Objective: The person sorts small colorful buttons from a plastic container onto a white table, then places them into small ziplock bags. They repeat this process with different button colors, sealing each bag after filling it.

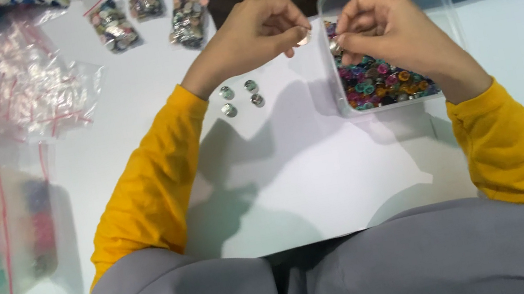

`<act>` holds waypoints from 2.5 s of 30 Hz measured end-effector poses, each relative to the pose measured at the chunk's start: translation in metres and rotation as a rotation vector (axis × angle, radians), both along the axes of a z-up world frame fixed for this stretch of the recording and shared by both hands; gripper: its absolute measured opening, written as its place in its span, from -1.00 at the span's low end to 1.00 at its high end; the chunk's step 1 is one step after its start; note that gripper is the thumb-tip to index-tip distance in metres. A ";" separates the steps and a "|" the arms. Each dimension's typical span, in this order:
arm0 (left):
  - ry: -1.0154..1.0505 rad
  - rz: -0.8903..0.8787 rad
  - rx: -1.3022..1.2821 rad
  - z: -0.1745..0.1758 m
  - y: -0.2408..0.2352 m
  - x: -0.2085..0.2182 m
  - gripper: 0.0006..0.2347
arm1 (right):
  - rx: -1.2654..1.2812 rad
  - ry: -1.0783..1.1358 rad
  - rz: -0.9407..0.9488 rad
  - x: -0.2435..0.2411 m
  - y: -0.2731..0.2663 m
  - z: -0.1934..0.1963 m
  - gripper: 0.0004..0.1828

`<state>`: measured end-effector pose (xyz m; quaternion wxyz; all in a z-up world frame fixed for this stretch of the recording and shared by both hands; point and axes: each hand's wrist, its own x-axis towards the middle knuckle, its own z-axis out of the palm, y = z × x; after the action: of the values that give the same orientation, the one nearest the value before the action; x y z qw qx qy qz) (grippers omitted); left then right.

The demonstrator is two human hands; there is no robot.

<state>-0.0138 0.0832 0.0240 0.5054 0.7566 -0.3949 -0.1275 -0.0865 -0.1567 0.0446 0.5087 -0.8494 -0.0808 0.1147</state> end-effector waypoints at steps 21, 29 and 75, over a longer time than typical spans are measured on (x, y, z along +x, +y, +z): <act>0.290 0.466 0.595 -0.067 0.194 -0.054 -0.75 | -0.724 -0.096 0.446 0.029 0.223 -0.039 -0.86; 0.255 0.489 0.504 -0.096 0.189 -0.040 -0.87 | -0.690 -0.100 0.374 0.022 0.231 -0.032 -0.73; -0.376 1.113 1.324 -0.151 0.244 0.006 -0.77 | -0.831 -0.259 0.487 0.080 0.230 0.011 -0.61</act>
<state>-0.0081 0.3273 -0.1266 -0.1209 0.9848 0.1089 0.0611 -0.0064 0.0733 0.0553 0.0715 -0.9441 -0.2866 0.1462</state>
